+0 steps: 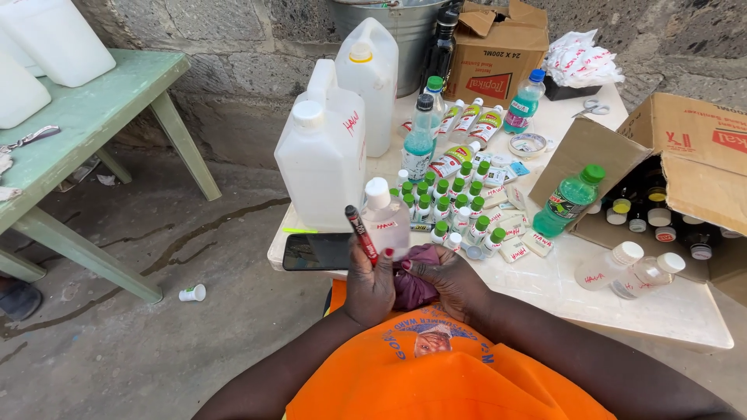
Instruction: Labeling small bottles with a marker and organizing them on a table among larger cleaning supply containers.
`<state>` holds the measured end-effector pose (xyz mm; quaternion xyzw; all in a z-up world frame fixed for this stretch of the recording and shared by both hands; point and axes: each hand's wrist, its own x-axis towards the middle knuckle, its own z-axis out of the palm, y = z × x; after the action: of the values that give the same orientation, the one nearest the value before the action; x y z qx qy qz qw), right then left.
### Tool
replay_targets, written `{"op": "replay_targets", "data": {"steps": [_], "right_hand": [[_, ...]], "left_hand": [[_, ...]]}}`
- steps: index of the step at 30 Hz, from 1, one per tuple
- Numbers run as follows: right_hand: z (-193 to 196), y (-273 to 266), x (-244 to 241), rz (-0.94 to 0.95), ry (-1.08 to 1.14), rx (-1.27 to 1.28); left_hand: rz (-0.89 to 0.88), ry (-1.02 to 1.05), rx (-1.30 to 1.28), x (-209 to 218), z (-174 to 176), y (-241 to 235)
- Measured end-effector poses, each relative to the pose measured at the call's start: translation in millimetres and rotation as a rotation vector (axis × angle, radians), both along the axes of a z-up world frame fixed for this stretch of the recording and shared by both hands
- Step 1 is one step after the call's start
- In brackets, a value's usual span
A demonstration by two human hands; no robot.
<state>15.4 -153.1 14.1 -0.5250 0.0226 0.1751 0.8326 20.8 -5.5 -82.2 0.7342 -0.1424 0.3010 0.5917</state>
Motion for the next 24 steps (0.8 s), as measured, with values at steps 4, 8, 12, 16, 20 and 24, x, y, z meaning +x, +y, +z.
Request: {"op": "replay_targets", "data": {"steps": [4,8,12,16,20,24], "right_hand": [[-28,-3,19,-0.081,-0.006,0.02],[-7,-1,5,-0.101,0.037,0.03],[10,5,-6,0.064,0.077,0.079],[-2,6,-1,0.138,0.021,0.077],[-18,2,4,0.108,-0.023,0.057],[-35,-9,15,0.021,-0.072,0.029]], "left_hand": [[0.185,-0.002,-0.066,1,7,10],[0.118,0.003,-0.197,3,4,10],[0.171,0.022,-0.106,-9,21,-9],[0.075,0.003,-0.065,-4,10,-11],[0.054,0.008,-0.047,-3,12,-7],[0.096,0.011,-0.008,-2,9,1]]}}
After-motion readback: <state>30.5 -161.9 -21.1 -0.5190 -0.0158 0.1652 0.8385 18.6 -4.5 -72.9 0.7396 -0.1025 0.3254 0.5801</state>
